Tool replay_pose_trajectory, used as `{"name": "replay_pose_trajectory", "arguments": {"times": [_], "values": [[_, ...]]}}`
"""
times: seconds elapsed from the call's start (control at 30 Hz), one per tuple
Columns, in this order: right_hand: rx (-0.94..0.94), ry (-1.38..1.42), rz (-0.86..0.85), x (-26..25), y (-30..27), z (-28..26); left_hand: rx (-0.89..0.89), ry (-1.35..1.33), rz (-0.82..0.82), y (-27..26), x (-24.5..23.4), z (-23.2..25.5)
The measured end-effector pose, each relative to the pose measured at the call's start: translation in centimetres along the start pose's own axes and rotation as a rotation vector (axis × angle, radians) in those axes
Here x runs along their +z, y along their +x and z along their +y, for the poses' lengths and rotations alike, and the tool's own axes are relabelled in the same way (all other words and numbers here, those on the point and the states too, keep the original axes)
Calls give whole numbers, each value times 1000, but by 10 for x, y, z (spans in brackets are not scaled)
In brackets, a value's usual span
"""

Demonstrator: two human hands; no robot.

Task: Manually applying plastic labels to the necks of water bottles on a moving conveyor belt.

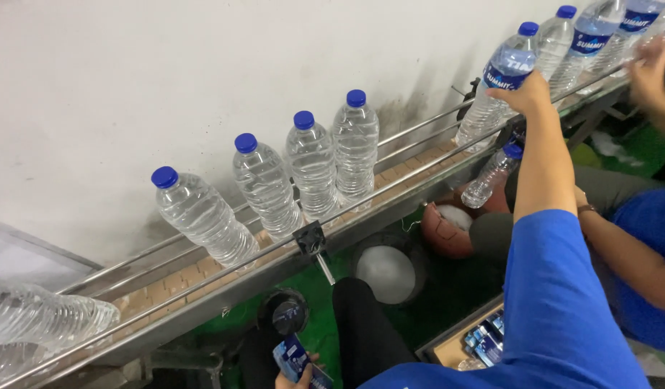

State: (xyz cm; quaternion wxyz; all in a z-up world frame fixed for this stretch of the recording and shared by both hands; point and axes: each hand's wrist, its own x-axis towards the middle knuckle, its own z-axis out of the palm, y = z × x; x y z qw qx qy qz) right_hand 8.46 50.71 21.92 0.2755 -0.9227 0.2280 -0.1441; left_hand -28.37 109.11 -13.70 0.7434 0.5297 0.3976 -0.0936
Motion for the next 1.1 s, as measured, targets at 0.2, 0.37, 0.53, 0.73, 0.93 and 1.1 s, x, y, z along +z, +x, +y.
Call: {"name": "replay_pose_trajectory", "arguments": {"times": [0.2, 0.37, 0.53, 0.73, 0.93, 1.1], "values": [[90, 110, 150, 15, 2, 11, 21, 519, 153, 6, -25, 10], [-15, 428, 273, 55, -140, -47, -44, 375, 60, -14, -28, 50], [4, 574, -207, 95, -347, -119, 132, 435, -99, -42, -27, 102], [-637, 392, -1122, 176, -485, -171, 268, 252, -283, -71, -24, 151], [-720, 1110, -1155, 167, -482, -197, 182, -66, -337, -60, -39, 144], [-980, 392, 295, 106, -372, -219, 94, 165, -602, -89, -55, 147]]}}
